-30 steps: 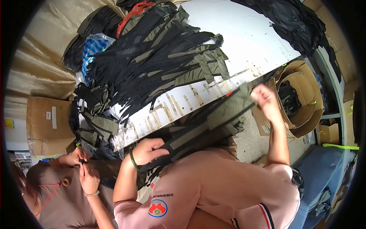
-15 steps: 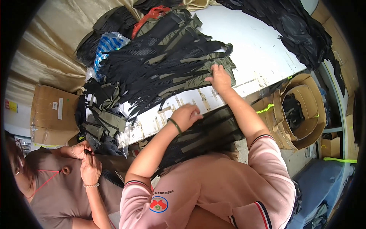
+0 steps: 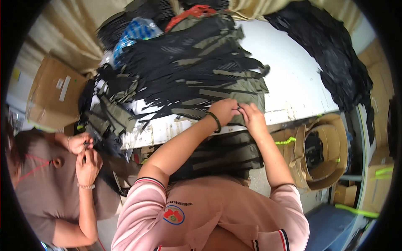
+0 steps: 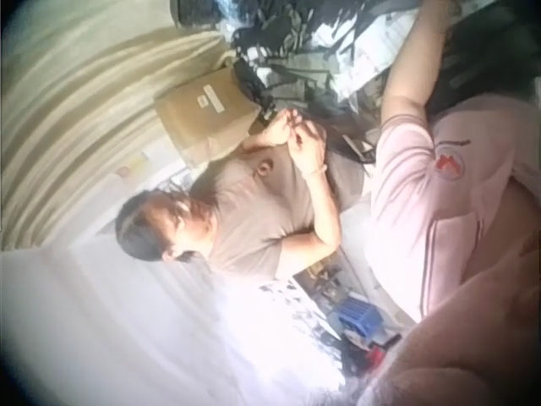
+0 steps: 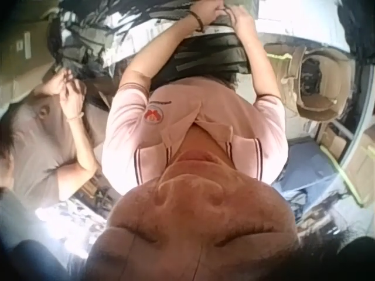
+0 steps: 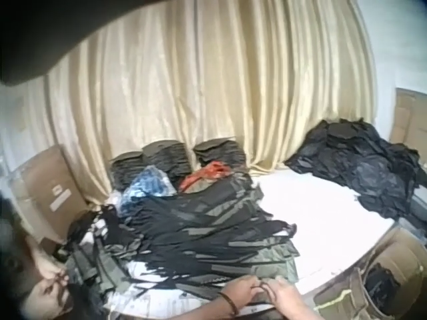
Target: Inspecting and organizing mesh-like fabric components of tactical or sporting gear on a workbench.
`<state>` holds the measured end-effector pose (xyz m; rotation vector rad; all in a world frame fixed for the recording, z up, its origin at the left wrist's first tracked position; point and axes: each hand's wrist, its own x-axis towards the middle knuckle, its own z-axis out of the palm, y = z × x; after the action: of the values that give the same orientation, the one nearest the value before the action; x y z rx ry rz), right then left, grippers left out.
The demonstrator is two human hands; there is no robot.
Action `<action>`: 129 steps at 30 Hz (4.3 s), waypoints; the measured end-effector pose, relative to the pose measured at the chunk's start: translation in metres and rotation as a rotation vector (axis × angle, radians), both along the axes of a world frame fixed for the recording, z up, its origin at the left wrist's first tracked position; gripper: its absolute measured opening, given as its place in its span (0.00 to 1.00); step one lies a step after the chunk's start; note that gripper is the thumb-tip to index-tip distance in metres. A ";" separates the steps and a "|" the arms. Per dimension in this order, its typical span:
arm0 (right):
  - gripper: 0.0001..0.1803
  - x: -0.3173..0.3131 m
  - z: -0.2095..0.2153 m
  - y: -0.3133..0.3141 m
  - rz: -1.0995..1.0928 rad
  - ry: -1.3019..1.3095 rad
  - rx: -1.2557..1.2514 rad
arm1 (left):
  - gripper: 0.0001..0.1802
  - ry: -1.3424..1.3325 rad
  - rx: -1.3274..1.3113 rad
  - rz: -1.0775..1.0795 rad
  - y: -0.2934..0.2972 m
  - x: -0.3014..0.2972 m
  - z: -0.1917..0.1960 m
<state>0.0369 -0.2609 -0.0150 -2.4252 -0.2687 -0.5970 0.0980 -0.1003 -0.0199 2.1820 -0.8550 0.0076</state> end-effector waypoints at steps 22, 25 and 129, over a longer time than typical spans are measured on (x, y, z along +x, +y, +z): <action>0.09 -0.044 0.009 0.019 -0.033 0.098 0.860 | 0.12 0.255 -0.178 -0.116 -0.003 -0.045 0.030; 0.09 -0.052 0.019 0.010 -0.011 0.060 0.728 | 0.10 0.485 -0.380 -0.220 -0.002 -0.034 0.030; 0.02 -0.033 0.060 -0.057 -0.045 0.308 1.026 | 0.14 0.929 -0.448 -0.080 0.034 -0.051 0.064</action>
<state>0.0044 -0.3181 0.0449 -1.4856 0.1943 -0.2555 0.0468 -0.0665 0.0445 1.4669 -0.3425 -0.7240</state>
